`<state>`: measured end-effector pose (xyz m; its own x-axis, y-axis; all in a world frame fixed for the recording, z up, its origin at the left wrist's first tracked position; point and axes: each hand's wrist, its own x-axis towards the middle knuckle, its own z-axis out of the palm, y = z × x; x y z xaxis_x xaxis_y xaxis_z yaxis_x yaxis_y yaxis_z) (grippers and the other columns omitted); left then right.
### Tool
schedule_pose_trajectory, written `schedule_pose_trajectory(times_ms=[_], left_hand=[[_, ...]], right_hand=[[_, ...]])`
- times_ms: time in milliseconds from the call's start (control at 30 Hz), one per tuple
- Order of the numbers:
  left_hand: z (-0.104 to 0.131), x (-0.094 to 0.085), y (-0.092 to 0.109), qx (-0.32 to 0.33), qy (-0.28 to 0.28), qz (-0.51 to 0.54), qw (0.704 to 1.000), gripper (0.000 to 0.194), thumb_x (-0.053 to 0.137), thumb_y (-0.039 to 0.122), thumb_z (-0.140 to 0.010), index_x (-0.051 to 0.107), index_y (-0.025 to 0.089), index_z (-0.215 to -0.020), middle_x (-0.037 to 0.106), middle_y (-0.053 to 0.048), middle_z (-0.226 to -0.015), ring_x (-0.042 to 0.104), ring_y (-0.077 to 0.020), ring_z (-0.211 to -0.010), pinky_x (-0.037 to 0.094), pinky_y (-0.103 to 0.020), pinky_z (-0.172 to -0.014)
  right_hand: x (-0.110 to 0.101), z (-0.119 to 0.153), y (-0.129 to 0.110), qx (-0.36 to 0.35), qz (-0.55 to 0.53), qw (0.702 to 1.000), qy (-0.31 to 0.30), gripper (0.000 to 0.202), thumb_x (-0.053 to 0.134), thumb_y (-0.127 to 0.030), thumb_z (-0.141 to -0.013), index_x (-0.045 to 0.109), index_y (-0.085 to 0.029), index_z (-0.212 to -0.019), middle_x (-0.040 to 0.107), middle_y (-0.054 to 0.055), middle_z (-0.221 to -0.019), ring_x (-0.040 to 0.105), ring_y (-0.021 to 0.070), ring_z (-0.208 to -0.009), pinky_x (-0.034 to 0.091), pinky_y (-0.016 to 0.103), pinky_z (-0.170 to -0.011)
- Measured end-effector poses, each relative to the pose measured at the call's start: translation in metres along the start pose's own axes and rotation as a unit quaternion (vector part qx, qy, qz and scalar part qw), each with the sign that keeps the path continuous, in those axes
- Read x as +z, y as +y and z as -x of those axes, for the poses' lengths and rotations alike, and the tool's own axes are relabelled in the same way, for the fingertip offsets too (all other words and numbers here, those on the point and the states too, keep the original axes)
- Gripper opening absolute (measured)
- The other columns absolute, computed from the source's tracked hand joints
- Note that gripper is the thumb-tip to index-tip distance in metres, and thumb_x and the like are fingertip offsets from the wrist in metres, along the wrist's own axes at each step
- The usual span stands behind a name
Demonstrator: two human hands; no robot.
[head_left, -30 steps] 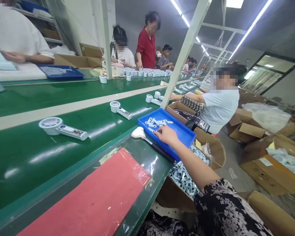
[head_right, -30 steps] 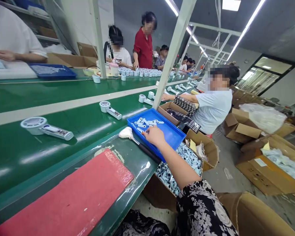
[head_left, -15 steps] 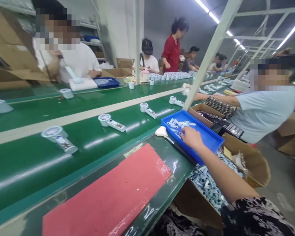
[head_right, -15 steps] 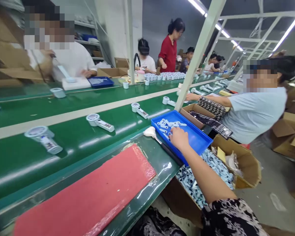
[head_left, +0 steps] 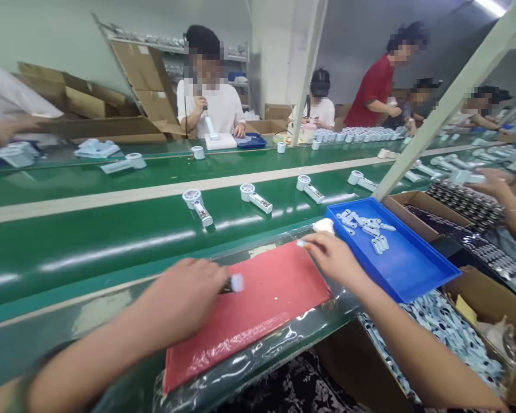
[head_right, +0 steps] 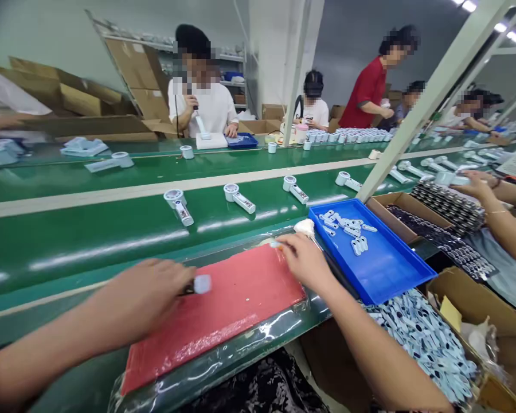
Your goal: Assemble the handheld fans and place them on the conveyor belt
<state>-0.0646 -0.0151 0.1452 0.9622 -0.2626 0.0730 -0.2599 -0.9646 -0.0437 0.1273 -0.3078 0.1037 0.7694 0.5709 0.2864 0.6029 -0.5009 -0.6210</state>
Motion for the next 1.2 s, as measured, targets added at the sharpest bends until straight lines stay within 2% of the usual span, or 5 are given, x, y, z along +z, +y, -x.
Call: schedule_pose_trajectory(times_ms=[133, 333, 633, 967, 1200], left_hand=[[-0.025, 0.027, 0.044, 0.024, -0.042, -0.010, 0.999, 0.020, 0.055, 0.018, -0.091, 0.063, 0.020, -0.109, 0.069, -0.007, -0.094, 0.063, -0.0276, -0.086, 0.046, -0.042, -0.078], [0.013, 0.050, 0.010, -0.048, 0.013, 0.100, 0.994, 0.034, 0.052, 0.040, -0.099, 0.056, 0.022, -0.128, 0.063, -0.009, -0.121, 0.059, -0.0272, -0.107, 0.048, -0.042, -0.090], [0.011, 0.054, 0.021, -0.056, 0.094, 0.193, 0.975, 0.027, 0.051, 0.040, -0.100, 0.057, 0.021, -0.118, 0.063, -0.007, -0.122, 0.054, -0.0263, -0.118, 0.043, -0.048, -0.103], [0.008, 0.056, 0.030, -0.095, 0.113, 0.249, 0.957, 0.026, 0.041, 0.030, -0.103, 0.065, 0.021, -0.105, 0.067, -0.005, -0.107, 0.057, -0.0217, -0.101, 0.050, -0.039, -0.088], [0.020, 0.052, 0.042, -0.090, 0.101, 0.217, 0.967, 0.023, 0.047, 0.037, -0.101, 0.064, 0.021, -0.100, 0.067, -0.007, -0.108, 0.060, -0.0240, -0.102, 0.052, -0.041, -0.086]], right_hand=[[0.032, 0.012, -0.038, -0.046, -0.092, 0.993, -0.051, 0.025, 0.051, -0.023, -0.097, 0.073, -0.027, -0.110, 0.071, 0.003, -0.108, 0.066, 0.0177, -0.102, 0.050, 0.034, -0.094], [0.048, 0.020, -0.062, 0.023, -0.148, 0.981, -0.125, 0.019, 0.051, -0.028, -0.099, 0.066, -0.024, -0.109, 0.075, 0.001, -0.096, 0.068, 0.0168, -0.083, 0.049, 0.031, -0.074], [0.079, 0.004, -0.115, -0.046, -0.009, 0.973, -0.226, 0.013, 0.055, -0.029, -0.099, 0.063, -0.020, -0.092, 0.073, 0.003, -0.089, 0.065, 0.0194, -0.081, 0.039, 0.032, -0.065], [0.095, 0.010, -0.084, -0.081, -0.148, 0.969, -0.178, 0.009, 0.065, -0.023, -0.094, 0.066, -0.023, -0.085, 0.065, 0.001, -0.097, 0.061, 0.0152, -0.093, 0.049, 0.029, -0.080], [0.096, 0.022, -0.070, -0.070, -0.204, 0.945, -0.245, 0.027, 0.072, -0.030, -0.090, 0.065, -0.024, -0.115, 0.068, 0.004, -0.116, 0.062, 0.0200, -0.109, 0.050, 0.039, -0.097]])
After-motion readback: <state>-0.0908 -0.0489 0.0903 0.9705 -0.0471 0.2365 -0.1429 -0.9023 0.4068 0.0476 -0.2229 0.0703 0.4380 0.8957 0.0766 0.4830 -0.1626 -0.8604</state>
